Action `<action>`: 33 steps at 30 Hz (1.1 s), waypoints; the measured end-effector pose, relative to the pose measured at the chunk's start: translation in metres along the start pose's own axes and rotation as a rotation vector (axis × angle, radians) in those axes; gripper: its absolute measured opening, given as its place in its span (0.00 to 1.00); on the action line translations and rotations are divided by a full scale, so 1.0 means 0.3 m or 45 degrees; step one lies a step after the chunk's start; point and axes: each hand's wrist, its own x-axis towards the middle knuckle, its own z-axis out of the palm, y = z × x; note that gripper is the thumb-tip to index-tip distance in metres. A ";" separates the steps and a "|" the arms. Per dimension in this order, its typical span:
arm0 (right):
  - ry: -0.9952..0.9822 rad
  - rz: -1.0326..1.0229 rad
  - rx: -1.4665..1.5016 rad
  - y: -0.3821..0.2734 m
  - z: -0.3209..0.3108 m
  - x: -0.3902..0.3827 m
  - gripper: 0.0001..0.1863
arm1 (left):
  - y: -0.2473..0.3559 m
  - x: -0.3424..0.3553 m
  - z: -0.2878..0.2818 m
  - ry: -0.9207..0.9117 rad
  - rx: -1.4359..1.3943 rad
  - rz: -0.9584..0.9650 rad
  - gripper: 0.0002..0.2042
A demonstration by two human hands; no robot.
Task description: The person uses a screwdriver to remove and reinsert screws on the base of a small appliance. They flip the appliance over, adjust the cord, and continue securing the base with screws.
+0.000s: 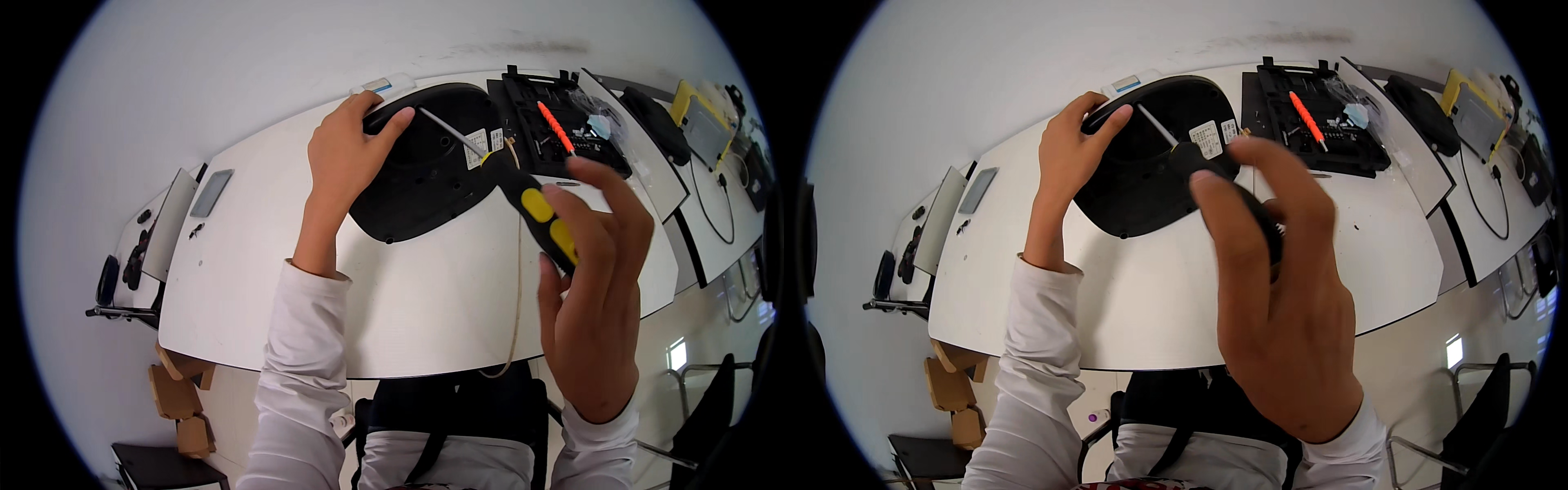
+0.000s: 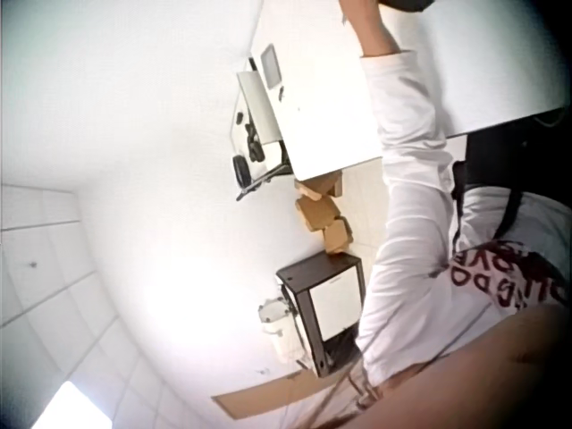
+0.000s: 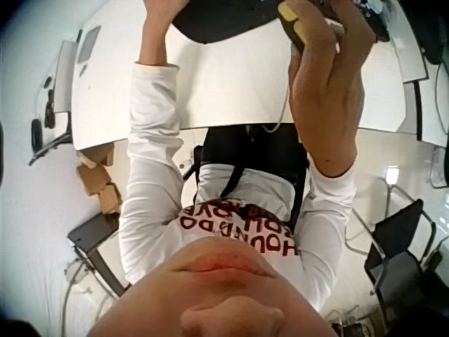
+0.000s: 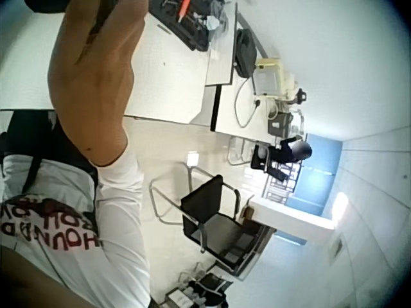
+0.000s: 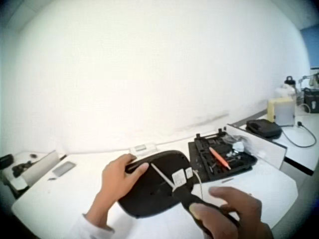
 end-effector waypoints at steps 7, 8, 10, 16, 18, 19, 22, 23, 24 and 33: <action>-0.079 0.155 -0.007 0.022 -0.028 0.014 0.18 | 0.016 0.008 -0.001 -0.020 0.014 0.019 0.23; -0.074 0.146 0.028 0.023 -0.027 0.011 0.20 | 0.011 0.009 0.000 -0.013 0.018 0.027 0.23; 0.004 -0.014 0.194 0.024 -0.003 0.003 0.25 | 0.010 0.002 0.001 -0.022 0.023 0.025 0.23; -0.164 0.114 0.128 -0.012 -0.041 0.019 0.24 | 0.010 0.006 0.005 -0.031 0.012 0.021 0.23; -0.158 0.193 0.078 -0.008 -0.038 0.018 0.26 | 0.014 0.012 0.001 -0.048 -0.001 0.023 0.23; -0.156 0.174 0.059 -0.001 -0.031 0.013 0.27 | 0.016 0.012 0.000 -0.051 0.005 0.019 0.23; 0.003 0.026 0.116 -0.014 -0.002 0.009 0.33 | 0.015 0.008 -0.005 -0.054 0.022 0.017 0.22; 0.081 -0.063 0.104 -0.009 0.019 0.010 0.34 | 0.016 0.007 -0.005 -0.046 0.022 0.024 0.22; 0.083 -0.086 0.087 -0.003 0.021 0.014 0.33 | 0.019 0.007 -0.001 -0.035 0.013 0.031 0.22; -0.153 0.198 -0.030 -0.017 -0.032 0.022 0.20 | 0.010 0.013 0.013 -0.026 0.039 0.069 0.23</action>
